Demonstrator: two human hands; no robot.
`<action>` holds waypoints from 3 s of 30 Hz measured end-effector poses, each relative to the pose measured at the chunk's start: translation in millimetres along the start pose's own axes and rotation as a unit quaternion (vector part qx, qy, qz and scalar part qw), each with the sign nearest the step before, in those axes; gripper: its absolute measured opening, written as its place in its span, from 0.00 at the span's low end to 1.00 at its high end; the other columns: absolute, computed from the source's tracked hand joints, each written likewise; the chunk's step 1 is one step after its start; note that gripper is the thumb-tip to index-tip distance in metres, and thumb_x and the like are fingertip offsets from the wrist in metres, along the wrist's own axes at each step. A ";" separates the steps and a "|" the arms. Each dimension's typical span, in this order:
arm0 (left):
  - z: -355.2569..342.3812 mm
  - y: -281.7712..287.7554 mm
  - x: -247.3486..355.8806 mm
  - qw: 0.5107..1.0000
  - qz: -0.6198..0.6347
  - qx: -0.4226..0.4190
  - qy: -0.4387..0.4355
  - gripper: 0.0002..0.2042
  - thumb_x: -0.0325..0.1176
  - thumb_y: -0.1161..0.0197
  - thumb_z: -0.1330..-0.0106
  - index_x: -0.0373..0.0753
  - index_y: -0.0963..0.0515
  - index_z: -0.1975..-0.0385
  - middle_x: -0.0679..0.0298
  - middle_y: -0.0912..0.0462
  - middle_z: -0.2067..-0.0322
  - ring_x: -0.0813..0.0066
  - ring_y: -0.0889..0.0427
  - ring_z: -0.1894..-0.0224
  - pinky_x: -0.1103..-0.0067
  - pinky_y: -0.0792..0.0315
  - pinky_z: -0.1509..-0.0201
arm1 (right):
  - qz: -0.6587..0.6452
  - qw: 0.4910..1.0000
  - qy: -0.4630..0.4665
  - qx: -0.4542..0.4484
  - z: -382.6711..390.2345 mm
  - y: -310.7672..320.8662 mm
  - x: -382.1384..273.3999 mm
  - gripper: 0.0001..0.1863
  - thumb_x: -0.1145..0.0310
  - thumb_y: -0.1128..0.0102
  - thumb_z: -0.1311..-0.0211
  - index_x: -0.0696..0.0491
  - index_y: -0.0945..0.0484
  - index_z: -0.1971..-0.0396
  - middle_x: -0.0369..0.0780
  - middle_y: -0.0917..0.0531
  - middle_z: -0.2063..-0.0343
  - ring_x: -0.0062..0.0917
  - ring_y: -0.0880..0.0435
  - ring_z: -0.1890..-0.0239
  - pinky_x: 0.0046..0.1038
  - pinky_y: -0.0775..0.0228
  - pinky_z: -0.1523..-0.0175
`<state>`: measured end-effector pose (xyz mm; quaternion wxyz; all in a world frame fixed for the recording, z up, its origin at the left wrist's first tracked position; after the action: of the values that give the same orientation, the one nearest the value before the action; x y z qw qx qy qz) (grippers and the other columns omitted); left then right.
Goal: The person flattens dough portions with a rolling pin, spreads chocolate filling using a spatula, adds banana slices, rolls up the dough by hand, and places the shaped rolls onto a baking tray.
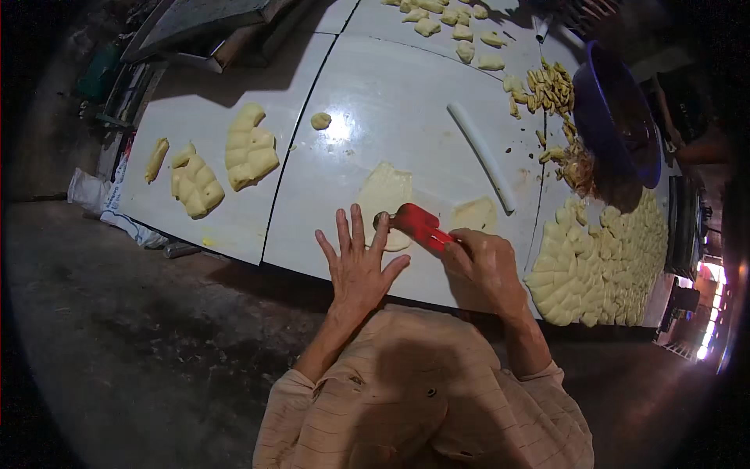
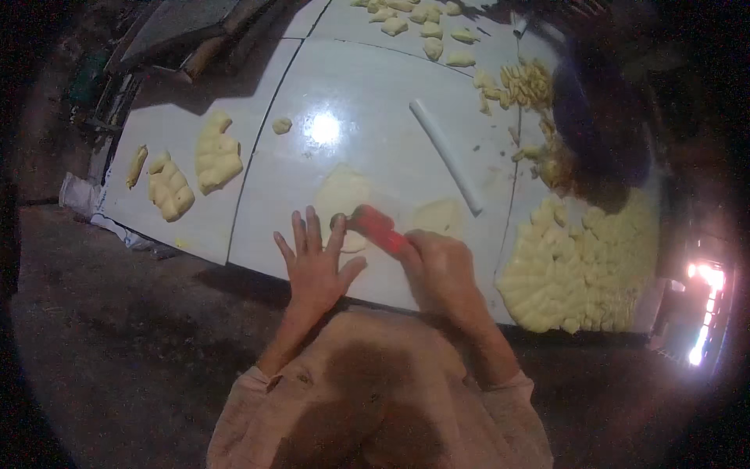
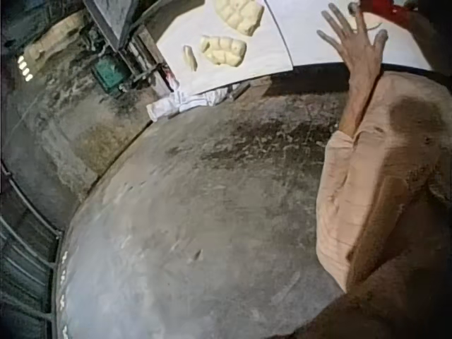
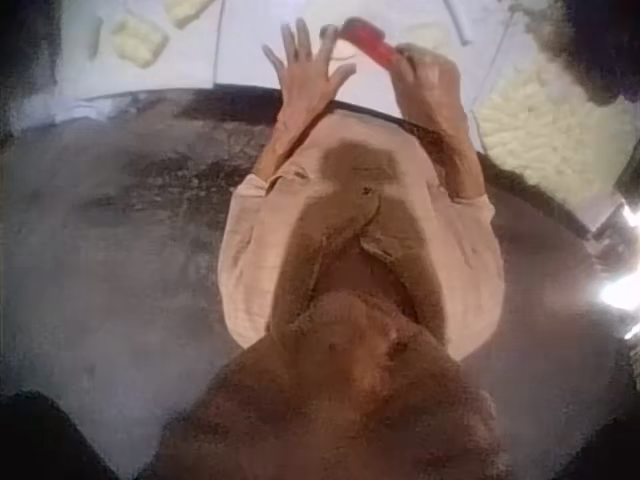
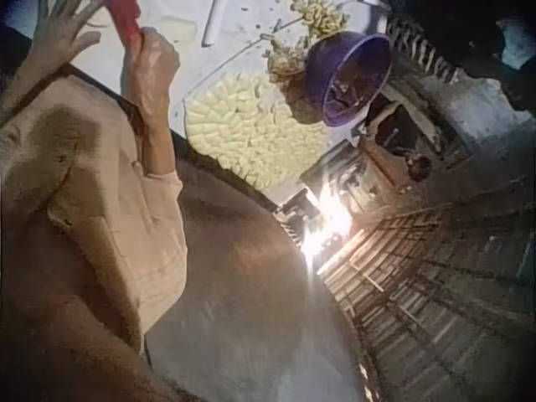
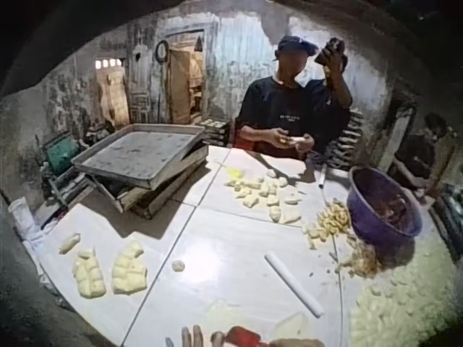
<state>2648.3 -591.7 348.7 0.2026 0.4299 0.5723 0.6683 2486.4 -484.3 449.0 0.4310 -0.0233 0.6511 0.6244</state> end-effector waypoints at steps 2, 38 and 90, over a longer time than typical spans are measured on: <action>-2.8 2.8 -2.8 1.000 -0.003 -0.004 0.009 0.40 0.65 0.46 0.32 0.48 0.39 0.25 0.33 0.51 0.26 0.30 0.60 0.23 0.29 0.70 0.31 | -0.011 0.999 -0.041 -0.005 2.5 3.2 7.8 0.11 0.65 0.42 0.33 0.57 0.16 0.62 0.52 0.16 0.71 0.50 0.16 0.65 0.44 0.26 0.58; 21.3 -11.3 -10.0 0.993 -0.085 0.042 -0.070 0.31 0.61 0.47 0.29 0.52 0.29 0.30 0.49 0.43 0.25 0.41 0.50 0.22 0.43 0.60 0.23 | 0.414 0.772 -0.191 0.442 5.7 286.5 276.3 0.20 0.71 0.46 0.36 0.42 0.16 0.47 0.42 0.14 0.60 0.41 0.14 0.58 0.43 0.22 0.53; 22.1 1.1 -10.5 0.984 0.006 0.152 -0.088 0.26 0.49 0.37 0.39 0.45 0.17 0.43 0.52 0.22 0.40 0.47 0.28 0.36 0.50 0.37 0.32 | -0.408 0.891 -0.177 0.088 -56.4 94.7 181.6 0.12 0.70 0.34 0.41 0.57 0.18 0.58 0.33 0.21 0.70 0.13 0.27 0.72 0.19 0.33 0.68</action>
<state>2672.1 -587.0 345.6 0.1808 0.5164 0.6447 0.5340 2288.6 -418.2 408.4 0.7562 -0.1384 0.5493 0.3274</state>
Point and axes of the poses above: each hand's wrist, its own z-axis away from the middle knuckle, its own y-axis out of the back of the hand, x = y × z, the point moved 6 cm from there along -z, towards the middle knuckle
